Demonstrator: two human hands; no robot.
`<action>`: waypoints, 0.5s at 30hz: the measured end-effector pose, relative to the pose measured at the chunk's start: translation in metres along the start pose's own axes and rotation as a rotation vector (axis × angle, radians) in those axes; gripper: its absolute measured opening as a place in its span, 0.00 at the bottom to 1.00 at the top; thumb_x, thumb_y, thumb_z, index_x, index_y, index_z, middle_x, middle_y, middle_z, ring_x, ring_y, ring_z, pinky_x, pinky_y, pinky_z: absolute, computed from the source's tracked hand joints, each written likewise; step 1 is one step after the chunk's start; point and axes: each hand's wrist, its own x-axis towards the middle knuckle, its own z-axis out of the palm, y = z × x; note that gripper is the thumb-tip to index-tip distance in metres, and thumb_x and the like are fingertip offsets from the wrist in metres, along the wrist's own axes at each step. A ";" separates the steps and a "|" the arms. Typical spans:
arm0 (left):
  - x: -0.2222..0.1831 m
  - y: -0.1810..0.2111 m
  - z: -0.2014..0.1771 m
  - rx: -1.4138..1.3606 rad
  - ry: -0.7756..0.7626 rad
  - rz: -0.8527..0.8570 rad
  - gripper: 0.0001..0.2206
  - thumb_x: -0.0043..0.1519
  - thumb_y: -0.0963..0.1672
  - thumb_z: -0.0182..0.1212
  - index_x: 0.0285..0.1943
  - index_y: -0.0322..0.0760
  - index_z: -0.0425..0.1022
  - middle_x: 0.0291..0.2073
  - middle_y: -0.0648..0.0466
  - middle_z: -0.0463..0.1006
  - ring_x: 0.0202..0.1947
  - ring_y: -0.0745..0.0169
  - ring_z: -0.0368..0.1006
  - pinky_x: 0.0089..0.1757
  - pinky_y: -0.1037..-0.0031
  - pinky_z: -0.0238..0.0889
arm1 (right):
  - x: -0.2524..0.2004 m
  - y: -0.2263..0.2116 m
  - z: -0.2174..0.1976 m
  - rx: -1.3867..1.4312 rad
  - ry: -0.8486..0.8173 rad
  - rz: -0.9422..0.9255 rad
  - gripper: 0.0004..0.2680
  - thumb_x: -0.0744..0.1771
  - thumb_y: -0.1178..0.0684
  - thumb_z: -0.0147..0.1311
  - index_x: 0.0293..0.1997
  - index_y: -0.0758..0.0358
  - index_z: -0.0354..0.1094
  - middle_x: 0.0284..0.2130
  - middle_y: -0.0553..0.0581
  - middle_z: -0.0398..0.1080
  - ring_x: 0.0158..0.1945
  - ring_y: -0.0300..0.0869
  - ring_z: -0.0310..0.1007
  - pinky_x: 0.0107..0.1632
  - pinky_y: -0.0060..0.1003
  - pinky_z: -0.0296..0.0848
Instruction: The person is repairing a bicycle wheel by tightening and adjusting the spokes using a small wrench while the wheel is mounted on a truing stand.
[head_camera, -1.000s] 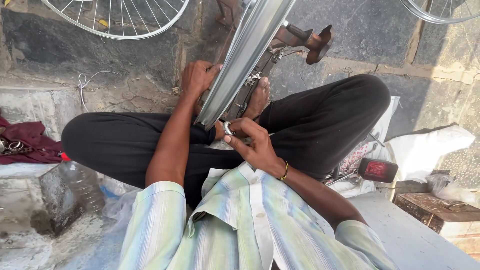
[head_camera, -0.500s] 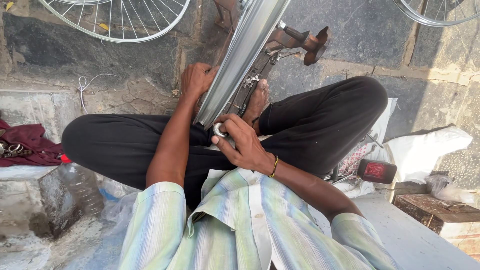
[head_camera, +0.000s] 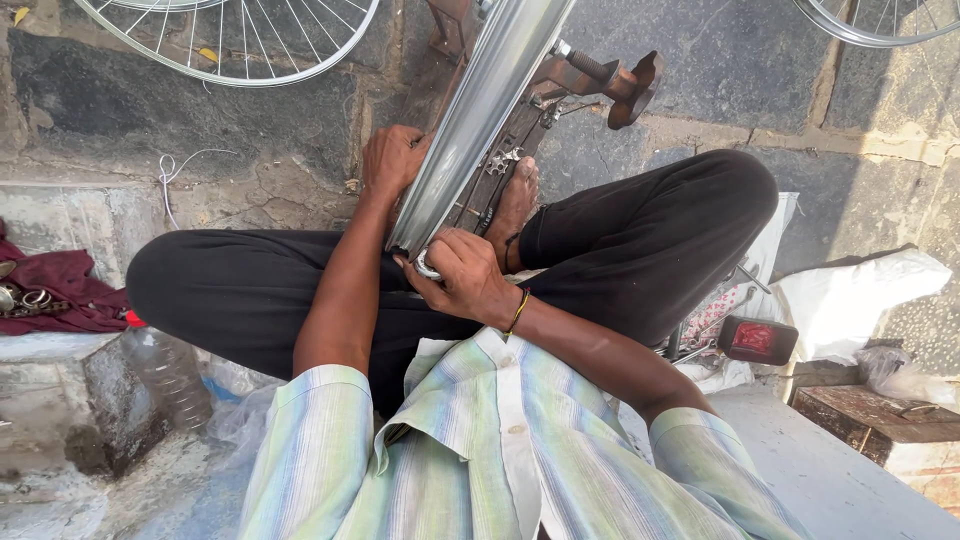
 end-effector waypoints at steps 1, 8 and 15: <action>0.001 0.000 0.000 -0.004 -0.007 -0.009 0.20 0.61 0.58 0.63 0.40 0.44 0.87 0.29 0.43 0.83 0.32 0.44 0.80 0.37 0.55 0.69 | -0.001 0.001 0.001 0.011 0.008 -0.019 0.14 0.64 0.58 0.68 0.27 0.65 0.58 0.22 0.59 0.63 0.26 0.50 0.68 0.30 0.43 0.69; -0.003 0.010 -0.008 -0.016 -0.035 -0.024 0.20 0.60 0.59 0.63 0.40 0.45 0.87 0.26 0.43 0.82 0.30 0.44 0.79 0.35 0.55 0.69 | -0.015 0.022 0.012 -0.013 -0.059 0.003 0.09 0.60 0.61 0.66 0.35 0.68 0.67 0.28 0.60 0.68 0.32 0.53 0.73 0.35 0.45 0.72; -0.034 -0.001 -0.002 0.128 0.178 0.213 0.16 0.64 0.52 0.61 0.46 0.38 0.86 0.33 0.40 0.82 0.38 0.39 0.78 0.39 0.51 0.67 | -0.001 0.005 -0.030 0.016 -0.187 0.205 0.12 0.62 0.58 0.65 0.47 0.64 0.71 0.36 0.59 0.68 0.38 0.53 0.75 0.39 0.44 0.74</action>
